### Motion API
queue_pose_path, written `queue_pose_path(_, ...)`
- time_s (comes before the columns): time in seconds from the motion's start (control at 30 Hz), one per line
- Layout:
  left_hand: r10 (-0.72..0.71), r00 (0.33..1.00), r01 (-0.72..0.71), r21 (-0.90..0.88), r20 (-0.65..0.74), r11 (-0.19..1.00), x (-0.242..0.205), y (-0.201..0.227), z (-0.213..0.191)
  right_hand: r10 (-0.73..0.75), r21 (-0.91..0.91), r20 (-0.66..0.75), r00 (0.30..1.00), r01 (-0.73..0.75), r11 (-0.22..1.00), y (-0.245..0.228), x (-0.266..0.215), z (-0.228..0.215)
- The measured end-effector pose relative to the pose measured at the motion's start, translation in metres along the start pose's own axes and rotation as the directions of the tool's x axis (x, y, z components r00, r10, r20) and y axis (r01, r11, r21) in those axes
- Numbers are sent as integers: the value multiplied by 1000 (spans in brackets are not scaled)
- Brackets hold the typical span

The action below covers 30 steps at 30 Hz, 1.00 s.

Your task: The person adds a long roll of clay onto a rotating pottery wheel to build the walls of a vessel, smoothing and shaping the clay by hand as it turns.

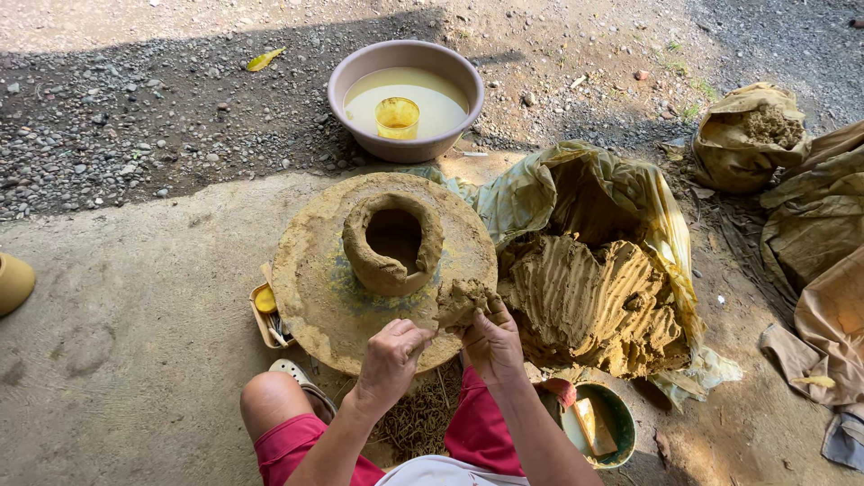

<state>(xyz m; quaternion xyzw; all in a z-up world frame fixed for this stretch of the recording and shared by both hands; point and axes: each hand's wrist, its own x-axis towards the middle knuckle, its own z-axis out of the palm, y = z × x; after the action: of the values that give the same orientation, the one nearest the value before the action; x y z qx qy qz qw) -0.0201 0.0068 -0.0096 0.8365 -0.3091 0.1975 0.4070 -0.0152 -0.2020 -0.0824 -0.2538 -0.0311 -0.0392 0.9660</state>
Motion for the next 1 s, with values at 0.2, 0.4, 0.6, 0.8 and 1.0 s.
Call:
queue_pose_path(0.2,-46,994,50,-40,97,998,-10,2,-5,191,104,-152,970,-177,979,7,1,4)
queue_pose_path(0.4,-200,953,263,-294,229,919,-24,-10,-3,198,123,-104,975,-185,975,13,21,-11)
queue_pose_path(0.6,-402,916,165,-909,-3,383,-24,-34,-36,207,133,-218,954,-181,974,-7,35,-13)
queue_pose_path(0.8,-253,967,249,-291,25,924,30,-28,-23,332,22,-24,943,-332,943,6,14,6)
queue_pose_path(1.0,-151,976,165,-83,159,983,41,-30,-8,286,-87,-186,940,-306,948,1,13,13)
